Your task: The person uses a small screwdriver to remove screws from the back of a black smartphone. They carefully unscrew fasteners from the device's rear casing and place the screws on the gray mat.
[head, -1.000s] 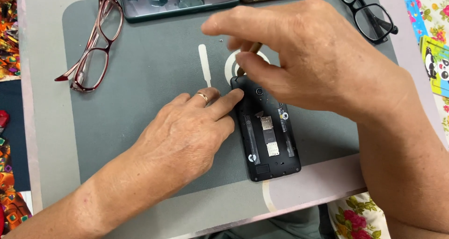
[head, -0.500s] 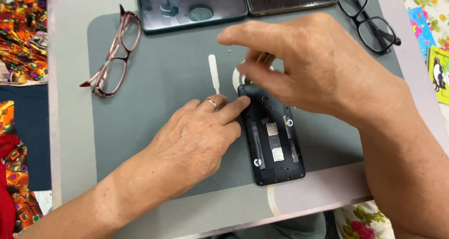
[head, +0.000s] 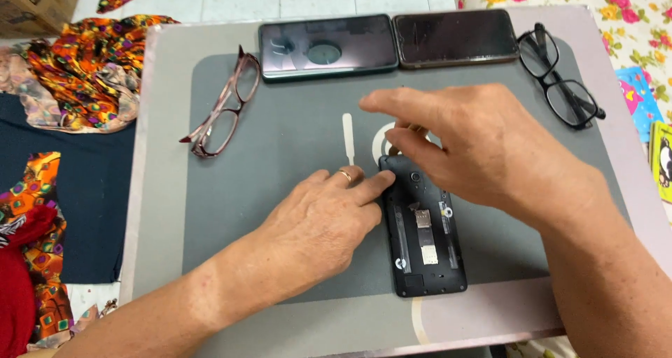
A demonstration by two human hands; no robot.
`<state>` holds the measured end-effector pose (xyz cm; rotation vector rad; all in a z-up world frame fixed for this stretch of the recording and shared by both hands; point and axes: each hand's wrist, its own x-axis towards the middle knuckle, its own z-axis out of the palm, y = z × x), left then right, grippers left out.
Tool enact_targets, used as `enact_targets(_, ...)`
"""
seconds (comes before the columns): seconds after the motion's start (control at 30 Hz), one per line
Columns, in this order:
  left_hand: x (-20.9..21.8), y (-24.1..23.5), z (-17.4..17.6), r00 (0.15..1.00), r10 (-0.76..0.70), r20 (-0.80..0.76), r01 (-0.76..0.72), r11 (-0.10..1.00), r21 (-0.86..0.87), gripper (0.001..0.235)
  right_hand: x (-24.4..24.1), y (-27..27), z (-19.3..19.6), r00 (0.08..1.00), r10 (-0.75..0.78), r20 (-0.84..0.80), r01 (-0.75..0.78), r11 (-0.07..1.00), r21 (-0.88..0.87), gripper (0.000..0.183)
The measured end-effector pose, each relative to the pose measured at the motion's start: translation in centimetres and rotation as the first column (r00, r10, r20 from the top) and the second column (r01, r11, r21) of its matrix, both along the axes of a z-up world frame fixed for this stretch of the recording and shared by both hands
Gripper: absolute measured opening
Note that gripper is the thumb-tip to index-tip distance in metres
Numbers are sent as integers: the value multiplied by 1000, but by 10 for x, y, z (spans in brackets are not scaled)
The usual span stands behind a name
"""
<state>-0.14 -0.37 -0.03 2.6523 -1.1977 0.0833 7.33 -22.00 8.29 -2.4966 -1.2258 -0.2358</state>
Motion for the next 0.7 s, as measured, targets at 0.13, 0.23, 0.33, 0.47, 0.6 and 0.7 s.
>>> enact_targets(0.13, -1, 0, -3, 1000, 7, 22, -7, 1000, 2, 22, 0, 1, -6, 999, -38, 14, 38, 999, 2, 36)
enact_targets(0.23, -2, 0, -2, 1000, 9, 3, -9, 1000, -2, 23, 1, -1, -9, 990, -104, 93, 112, 990, -85, 33)
enact_targets(0.33, -1, 0, 0, 1000, 7, 0, -7, 1000, -20, 23, -1, 2, -7, 983, -123, 135, 138, 985, -107, 33)
enact_targets(0.47, -1, 0, 0, 999, 2, 34, -1, 1000, -31, 22, -5, 5, 3, 992, -95, 82, 103, 991, -90, 48)
enact_targets(0.6, -1, -1, 1, 1000, 2, 5, -2, 1000, 7, 21, 0, 3, -15, 968, -147, 203, 166, 983, -78, 19)
enact_targets(0.7, -1, 0, 3, 999, -6, -49, 7, 1000, 16, 22, -2, 7, -12, 979, -112, 173, 111, 994, 18, 29)
